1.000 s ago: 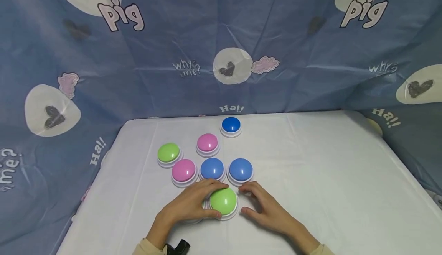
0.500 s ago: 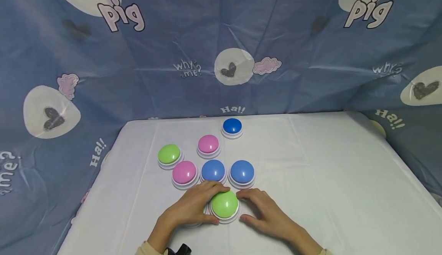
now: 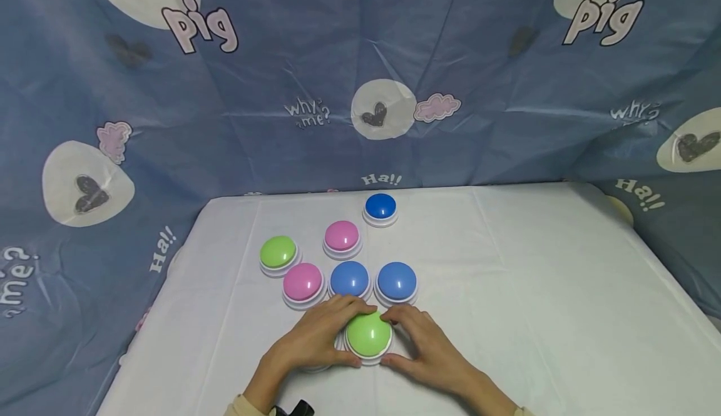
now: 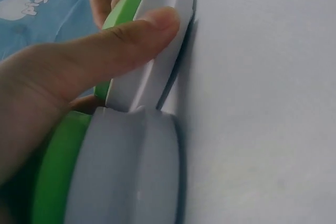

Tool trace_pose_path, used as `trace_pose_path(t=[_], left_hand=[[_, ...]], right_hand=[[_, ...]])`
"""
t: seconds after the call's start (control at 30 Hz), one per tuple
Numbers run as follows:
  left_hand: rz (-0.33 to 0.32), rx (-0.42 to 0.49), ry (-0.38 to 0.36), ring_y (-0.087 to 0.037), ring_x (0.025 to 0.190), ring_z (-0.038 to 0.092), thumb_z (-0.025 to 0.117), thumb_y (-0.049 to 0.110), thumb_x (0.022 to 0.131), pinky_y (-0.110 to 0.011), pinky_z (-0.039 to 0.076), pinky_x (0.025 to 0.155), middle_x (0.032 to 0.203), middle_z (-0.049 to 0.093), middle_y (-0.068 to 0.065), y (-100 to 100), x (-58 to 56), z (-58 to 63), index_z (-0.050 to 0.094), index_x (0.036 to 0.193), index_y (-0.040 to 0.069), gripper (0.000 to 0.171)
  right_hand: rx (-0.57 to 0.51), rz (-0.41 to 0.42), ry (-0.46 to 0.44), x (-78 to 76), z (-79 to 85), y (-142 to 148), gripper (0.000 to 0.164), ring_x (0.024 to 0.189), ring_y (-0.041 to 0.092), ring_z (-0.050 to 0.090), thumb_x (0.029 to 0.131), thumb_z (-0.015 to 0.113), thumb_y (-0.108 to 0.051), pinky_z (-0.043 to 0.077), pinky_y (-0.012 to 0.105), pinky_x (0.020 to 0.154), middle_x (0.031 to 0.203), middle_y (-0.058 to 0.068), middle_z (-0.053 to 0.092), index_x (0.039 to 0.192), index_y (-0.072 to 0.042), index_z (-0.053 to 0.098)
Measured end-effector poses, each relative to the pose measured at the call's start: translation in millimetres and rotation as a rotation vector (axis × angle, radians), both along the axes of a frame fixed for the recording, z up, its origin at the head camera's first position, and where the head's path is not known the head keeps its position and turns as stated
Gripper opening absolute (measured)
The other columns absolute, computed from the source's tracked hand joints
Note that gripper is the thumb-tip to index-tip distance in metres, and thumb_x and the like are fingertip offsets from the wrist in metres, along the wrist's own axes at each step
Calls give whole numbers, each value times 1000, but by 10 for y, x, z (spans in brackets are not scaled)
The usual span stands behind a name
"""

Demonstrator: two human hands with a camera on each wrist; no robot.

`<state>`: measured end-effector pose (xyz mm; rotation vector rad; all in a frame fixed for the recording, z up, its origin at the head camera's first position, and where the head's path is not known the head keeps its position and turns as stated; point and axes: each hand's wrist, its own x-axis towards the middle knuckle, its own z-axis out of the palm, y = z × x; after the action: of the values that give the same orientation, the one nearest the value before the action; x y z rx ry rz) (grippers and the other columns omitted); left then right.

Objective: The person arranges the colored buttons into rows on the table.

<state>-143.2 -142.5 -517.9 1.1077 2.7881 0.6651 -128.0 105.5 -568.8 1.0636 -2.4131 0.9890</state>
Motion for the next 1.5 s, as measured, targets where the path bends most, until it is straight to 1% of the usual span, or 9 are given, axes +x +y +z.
trace_pose_path(t=[0.2,0.47,0.63,0.77,0.9,1.0,1.2,1.27,1.5], left_hand=[[2,33,35,-8,121,49,82,53,60,-34,47,97,128,53,14,19,-8,-13,50,133,29,83],[13,79,45,-4,115,53,77,61,62,-31,48,96,123,56,17,46,3,-25,53,133,27,82],[19,131,47,-7,116,53,75,63,64,-34,48,97,124,58,14,47,19,-24,56,131,25,80],[17,170,41,-8,117,52,73,64,65,-34,47,99,127,57,14,56,18,-10,56,131,27,77],[15,202,39,-7,117,52,73,65,65,-34,47,99,128,57,13,67,20,3,56,131,27,78],[12,224,49,-6,116,53,73,64,65,-33,47,98,128,58,13,78,23,-1,57,130,25,78],[31,258,47,-1,115,52,74,63,66,-30,48,97,128,57,17,103,3,19,55,131,28,77],[30,261,56,-2,115,52,74,62,67,-31,49,97,128,57,15,112,-14,47,54,132,28,76],[42,276,47,-3,120,49,76,59,67,-35,48,99,130,54,17,144,-156,184,53,134,30,76]], right_hand=[[-8,-9,26,-4,3,-2,58,115,7,50,76,76,-42,43,26,95,124,-11,53,124,-18,53],[-83,56,37,-12,15,10,57,116,11,51,74,77,-28,34,17,106,124,-4,53,124,-15,53],[-151,95,24,-2,29,19,58,112,12,51,72,78,-22,46,19,91,124,0,53,124,-13,53],[-222,129,33,0,49,14,60,107,14,51,67,78,-14,50,24,80,121,6,55,121,-6,54],[-289,155,34,55,252,-21,60,102,19,52,58,78,-3,52,28,75,115,14,56,113,2,55],[-312,158,7,109,403,-38,59,101,21,52,56,78,2,52,29,74,113,16,56,111,4,55],[-310,127,-30,121,469,-16,58,106,23,52,60,79,3,54,29,79,115,17,55,113,4,55],[-313,121,-52,108,483,-5,57,108,24,53,62,79,3,55,30,82,116,17,55,114,4,55],[-320,112,-156,-69,370,55,58,118,23,52,73,79,-3,54,30,90,127,11,51,124,-6,52]])
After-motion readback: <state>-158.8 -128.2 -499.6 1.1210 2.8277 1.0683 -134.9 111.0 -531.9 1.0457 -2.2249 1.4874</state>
